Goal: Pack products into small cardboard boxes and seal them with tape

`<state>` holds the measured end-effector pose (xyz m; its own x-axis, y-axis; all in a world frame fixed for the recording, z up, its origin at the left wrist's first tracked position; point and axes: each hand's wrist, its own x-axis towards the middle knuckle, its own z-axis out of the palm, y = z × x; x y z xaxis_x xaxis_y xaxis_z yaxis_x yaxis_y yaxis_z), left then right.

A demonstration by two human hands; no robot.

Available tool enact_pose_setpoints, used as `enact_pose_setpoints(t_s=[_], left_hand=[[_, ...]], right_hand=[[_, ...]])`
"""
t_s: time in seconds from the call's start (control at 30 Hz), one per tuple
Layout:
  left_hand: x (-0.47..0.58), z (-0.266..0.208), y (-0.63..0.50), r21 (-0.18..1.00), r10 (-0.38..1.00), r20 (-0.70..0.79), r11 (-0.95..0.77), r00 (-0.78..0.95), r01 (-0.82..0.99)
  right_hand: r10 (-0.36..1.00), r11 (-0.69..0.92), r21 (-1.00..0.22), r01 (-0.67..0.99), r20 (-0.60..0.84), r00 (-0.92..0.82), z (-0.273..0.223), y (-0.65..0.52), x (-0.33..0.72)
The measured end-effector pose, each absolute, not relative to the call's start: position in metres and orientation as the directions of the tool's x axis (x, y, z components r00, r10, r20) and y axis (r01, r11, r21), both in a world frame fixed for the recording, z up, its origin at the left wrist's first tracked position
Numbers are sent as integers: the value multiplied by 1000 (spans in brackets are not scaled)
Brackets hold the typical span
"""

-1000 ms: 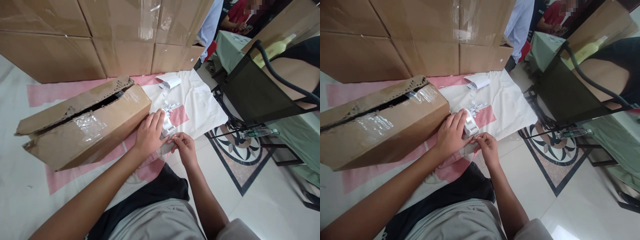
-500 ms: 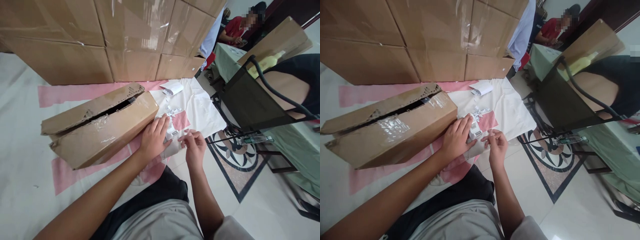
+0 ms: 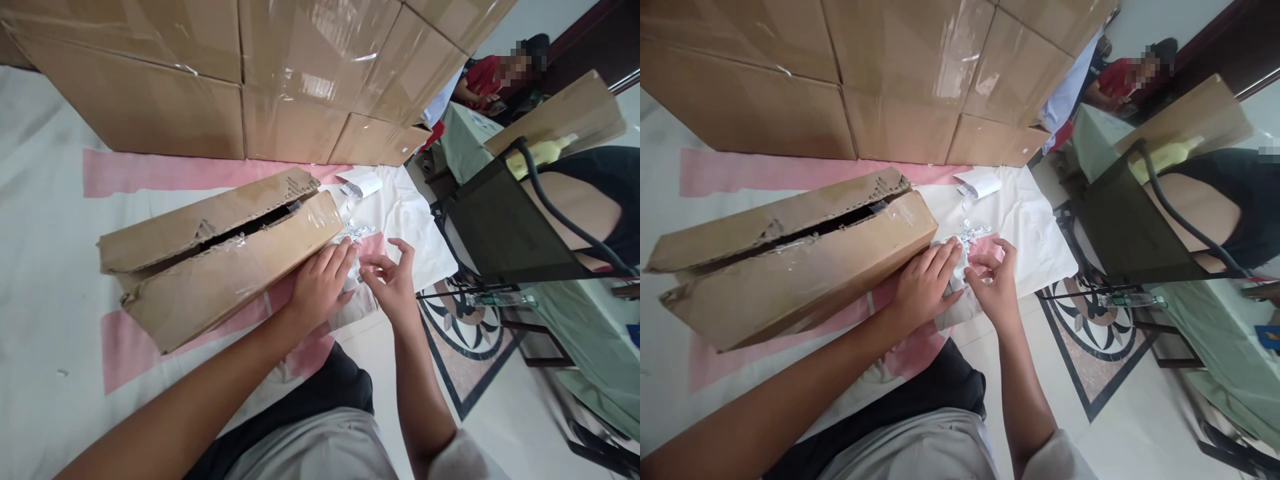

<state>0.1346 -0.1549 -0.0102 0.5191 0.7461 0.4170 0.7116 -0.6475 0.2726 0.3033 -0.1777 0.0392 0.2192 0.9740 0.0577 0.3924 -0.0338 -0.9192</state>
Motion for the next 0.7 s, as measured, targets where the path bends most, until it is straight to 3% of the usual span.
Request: enact_pose_setpoints(t_s=[0.33,0.53,0.7], left_hand=[[134,-10,-154,300,746,410,-653,524,695],[133,-8,-154,317,754,380,-650,536,690],[133,-6,-154,338,755,373,-652,539,679]], right_hand=[[962,-63,-812,580,105,251,41,-172,287],[953,-117,-835,538,58,297,40,-165,284],[965,-149,-899,412,-41,259,44,-165,291]])
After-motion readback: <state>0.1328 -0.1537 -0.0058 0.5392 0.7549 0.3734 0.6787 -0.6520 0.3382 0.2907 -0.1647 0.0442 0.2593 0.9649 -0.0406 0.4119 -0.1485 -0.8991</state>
